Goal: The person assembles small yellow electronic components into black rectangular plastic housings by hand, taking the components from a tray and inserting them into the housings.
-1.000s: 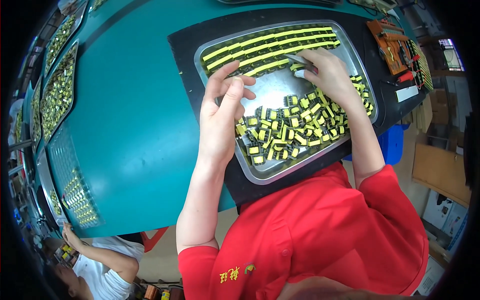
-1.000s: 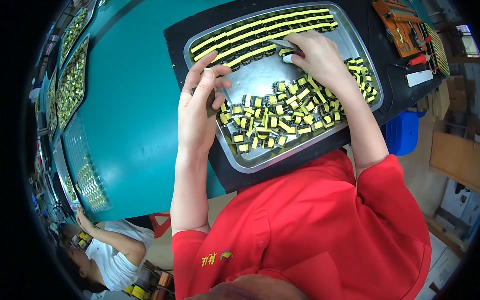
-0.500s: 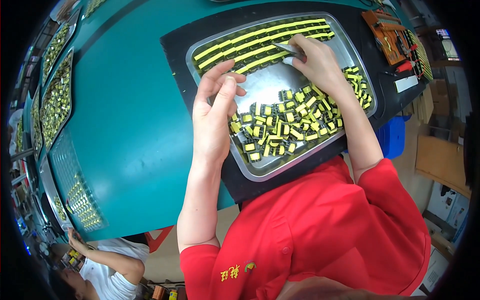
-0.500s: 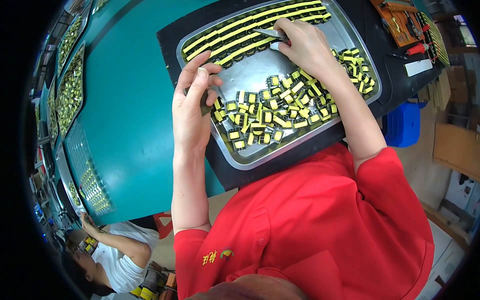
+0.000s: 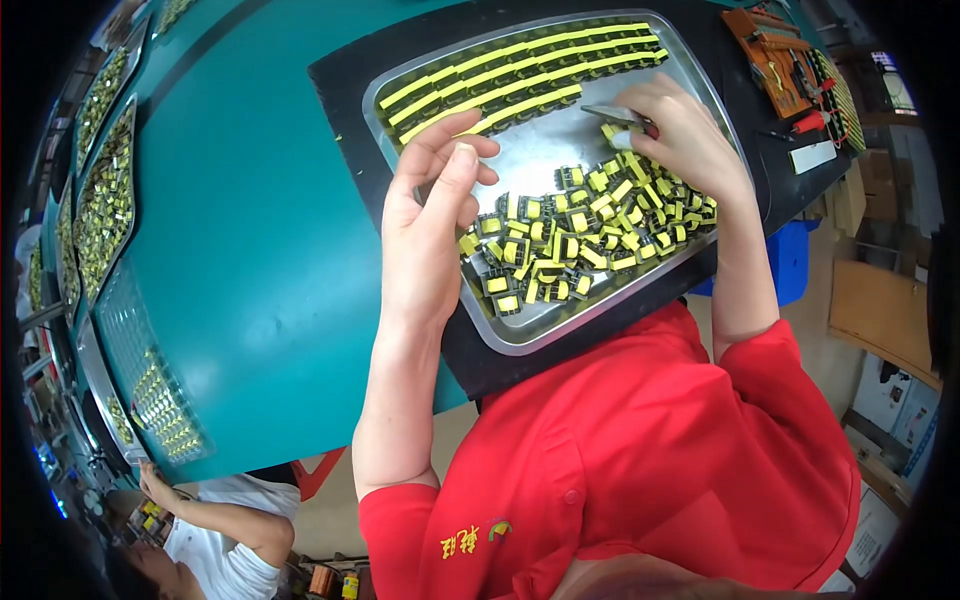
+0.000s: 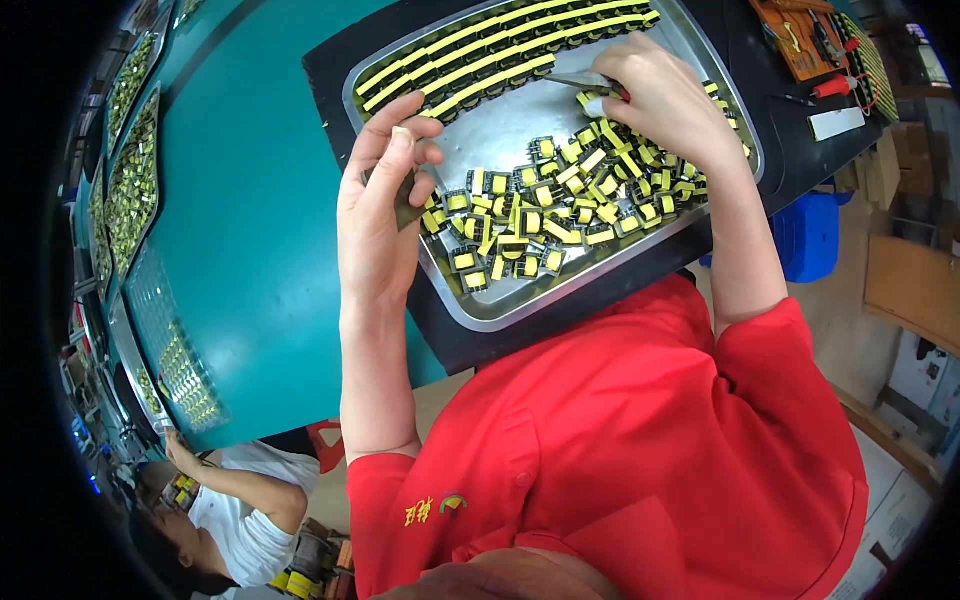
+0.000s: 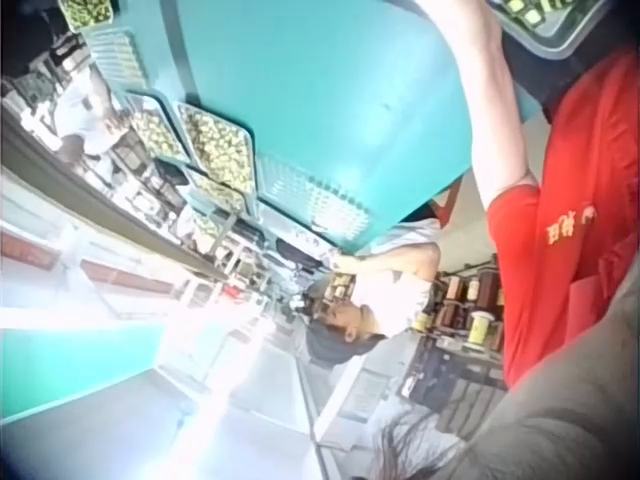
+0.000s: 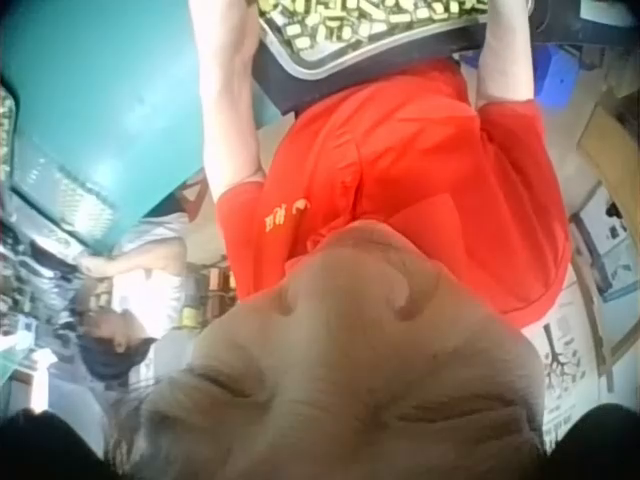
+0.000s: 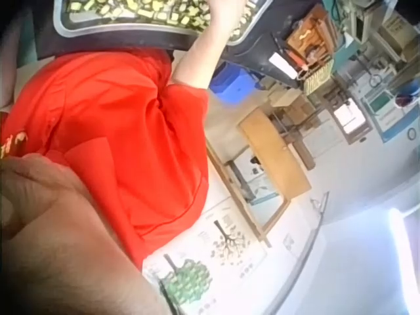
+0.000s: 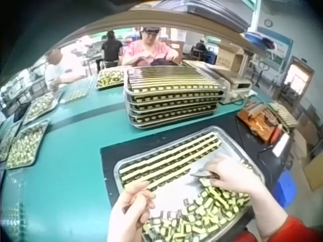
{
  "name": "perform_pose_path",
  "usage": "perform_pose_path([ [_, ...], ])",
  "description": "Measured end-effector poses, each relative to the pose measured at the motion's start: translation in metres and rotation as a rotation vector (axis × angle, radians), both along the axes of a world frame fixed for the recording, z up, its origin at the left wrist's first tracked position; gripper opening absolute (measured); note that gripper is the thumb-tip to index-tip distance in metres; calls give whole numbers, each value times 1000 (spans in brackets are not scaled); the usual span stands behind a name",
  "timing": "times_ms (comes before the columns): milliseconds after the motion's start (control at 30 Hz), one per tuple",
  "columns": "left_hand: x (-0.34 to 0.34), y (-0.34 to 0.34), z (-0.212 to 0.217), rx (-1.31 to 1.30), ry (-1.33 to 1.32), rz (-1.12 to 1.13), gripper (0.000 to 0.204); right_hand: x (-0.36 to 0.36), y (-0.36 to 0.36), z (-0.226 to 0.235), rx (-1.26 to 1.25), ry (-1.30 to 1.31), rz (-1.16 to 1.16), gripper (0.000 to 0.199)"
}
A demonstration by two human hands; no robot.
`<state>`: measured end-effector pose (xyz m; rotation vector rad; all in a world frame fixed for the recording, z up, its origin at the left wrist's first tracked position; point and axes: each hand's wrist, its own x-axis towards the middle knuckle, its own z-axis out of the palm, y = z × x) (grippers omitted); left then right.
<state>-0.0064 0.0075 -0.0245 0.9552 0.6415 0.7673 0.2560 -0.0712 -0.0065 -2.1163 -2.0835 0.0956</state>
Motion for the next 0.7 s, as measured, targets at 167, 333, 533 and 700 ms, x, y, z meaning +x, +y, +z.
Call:
perform_pose_path([
  [167,4,-1,-2,307,162,24,48,-14,3,9,-5,405,-69,20],
  [333,10,-12,1,799,250,62,65,-51,8,-6,-133,1284,-9,27],
  [533,12,-8,-5,993,276,179,41,-67,4,-19,-232,1700,-73,29],
  [700,10,-8,0,1083,332,228,43,-69,6,-17,-242,1655,-80,29],
])
